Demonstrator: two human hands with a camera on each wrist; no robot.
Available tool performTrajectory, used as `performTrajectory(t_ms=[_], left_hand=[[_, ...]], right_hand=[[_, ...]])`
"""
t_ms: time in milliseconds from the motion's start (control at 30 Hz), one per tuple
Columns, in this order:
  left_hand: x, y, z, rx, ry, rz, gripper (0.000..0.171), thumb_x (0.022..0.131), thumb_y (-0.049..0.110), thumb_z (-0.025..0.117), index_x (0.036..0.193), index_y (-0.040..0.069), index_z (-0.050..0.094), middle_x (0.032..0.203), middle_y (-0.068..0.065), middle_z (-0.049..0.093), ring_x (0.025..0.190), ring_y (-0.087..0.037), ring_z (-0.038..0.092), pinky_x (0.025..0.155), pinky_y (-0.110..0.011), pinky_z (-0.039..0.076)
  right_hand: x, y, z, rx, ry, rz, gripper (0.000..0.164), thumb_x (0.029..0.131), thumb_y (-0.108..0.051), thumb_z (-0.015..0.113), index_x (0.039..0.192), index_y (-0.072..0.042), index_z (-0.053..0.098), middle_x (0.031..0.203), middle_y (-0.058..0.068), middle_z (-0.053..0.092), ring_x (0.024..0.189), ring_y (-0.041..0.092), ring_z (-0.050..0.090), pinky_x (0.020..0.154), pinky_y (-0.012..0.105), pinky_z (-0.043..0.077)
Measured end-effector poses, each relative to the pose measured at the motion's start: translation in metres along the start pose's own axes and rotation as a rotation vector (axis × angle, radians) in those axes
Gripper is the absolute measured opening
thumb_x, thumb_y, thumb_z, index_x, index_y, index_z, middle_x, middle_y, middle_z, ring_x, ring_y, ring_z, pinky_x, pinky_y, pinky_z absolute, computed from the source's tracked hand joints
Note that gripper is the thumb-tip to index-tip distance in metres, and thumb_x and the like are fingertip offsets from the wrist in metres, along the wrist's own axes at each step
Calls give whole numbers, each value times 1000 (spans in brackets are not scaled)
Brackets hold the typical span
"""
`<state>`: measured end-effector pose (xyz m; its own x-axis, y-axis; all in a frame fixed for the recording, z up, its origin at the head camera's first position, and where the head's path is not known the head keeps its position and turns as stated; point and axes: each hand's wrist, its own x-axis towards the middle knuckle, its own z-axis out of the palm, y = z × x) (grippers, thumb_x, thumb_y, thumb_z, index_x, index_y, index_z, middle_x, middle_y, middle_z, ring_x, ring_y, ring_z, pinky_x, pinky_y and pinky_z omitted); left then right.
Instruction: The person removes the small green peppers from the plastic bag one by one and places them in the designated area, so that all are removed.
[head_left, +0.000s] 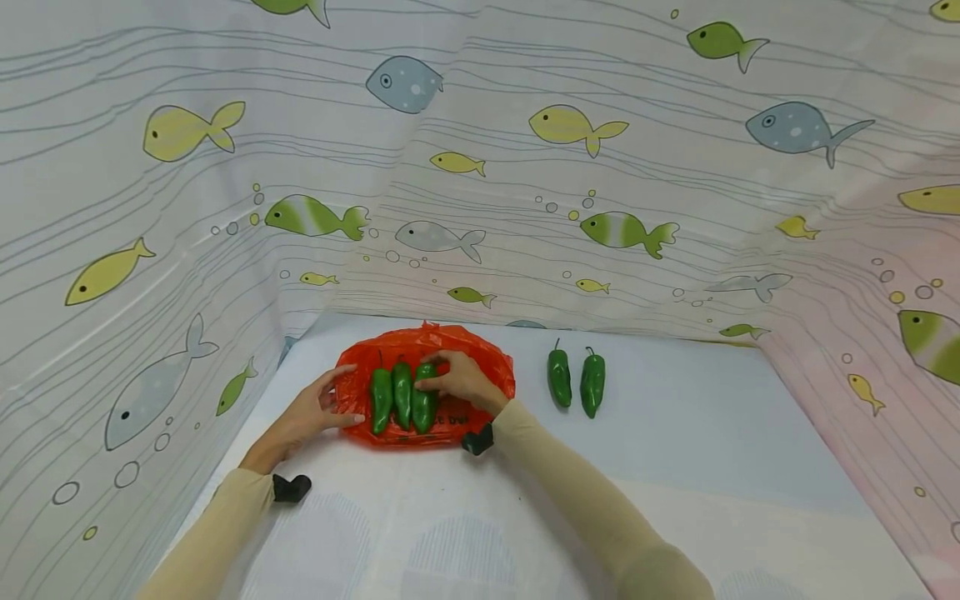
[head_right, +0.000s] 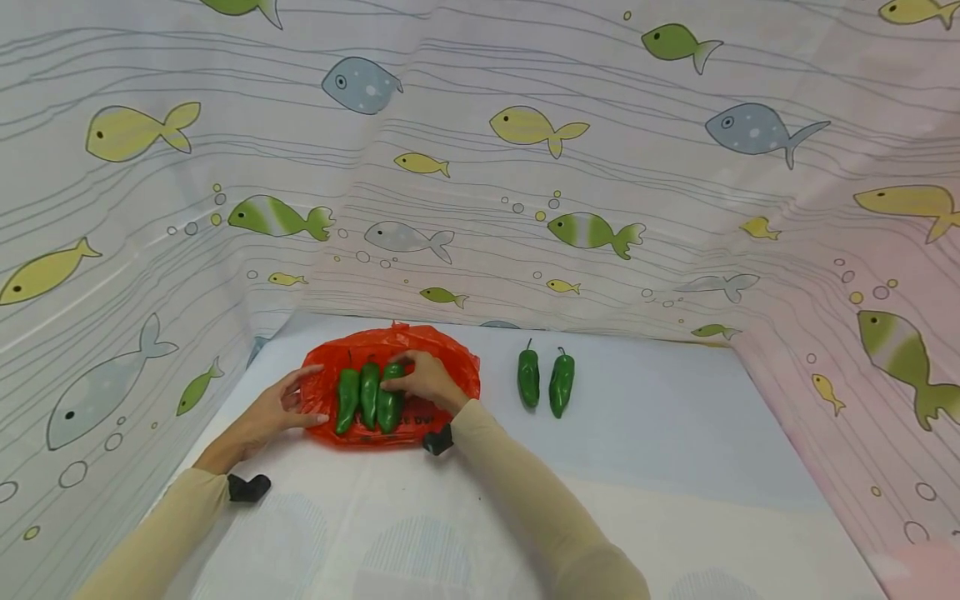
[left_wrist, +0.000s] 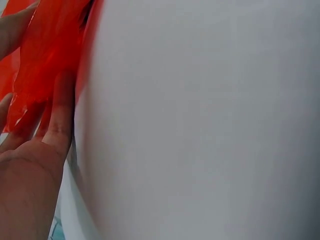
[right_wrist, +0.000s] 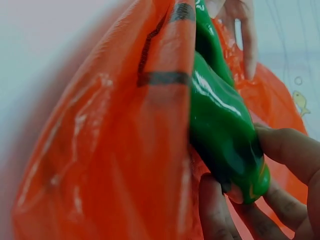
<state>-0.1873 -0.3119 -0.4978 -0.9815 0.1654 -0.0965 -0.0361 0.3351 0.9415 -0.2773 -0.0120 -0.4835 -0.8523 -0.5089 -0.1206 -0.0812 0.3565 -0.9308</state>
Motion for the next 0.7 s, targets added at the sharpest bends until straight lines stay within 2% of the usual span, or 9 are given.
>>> performTrajectory(t_ms=[67,233,300,467,700], left_hand=[[0,0,0,3,-1,0,94,83,13,87,160,18,33,162,-19,30,142,-43,38,108,-43,46],[0,1,1,-6,0,11,94,83,10,86,160,18,33,160,-19,33,140,-41,42,100,-27,49],[0,2,1,-4,1,10,94,83,10,86,160,18,33,161,-19,32,141,-41,41,101,-27,49],[-1,2,1,10,1,-2,95,84,12,86,161,18,32,162,-19,31,142,-42,39,106,-38,47],[0,1,1,16,3,1,94,84,12,86,161,18,32,161,-19,32,141,-42,40,104,-33,47]], right_hand=[[-2,-1,-1,9,10,4,54,87,-26,85,135,-13,65,125,6,62,78,27,69,79,37,59],[-4,-3,-5,27,21,9,54,87,-25,86,135,-14,65,125,7,61,80,29,70,81,37,60],[-6,-5,-7,29,14,10,53,86,-26,86,135,-15,66,127,6,60,82,29,70,82,38,60],[-10,-8,-11,52,-14,14,50,85,-27,87,131,-19,67,129,3,59,87,30,69,86,43,59],[-17,-13,-15,55,-24,-10,55,86,-27,86,136,-16,65,132,2,59,86,21,68,90,44,58]])
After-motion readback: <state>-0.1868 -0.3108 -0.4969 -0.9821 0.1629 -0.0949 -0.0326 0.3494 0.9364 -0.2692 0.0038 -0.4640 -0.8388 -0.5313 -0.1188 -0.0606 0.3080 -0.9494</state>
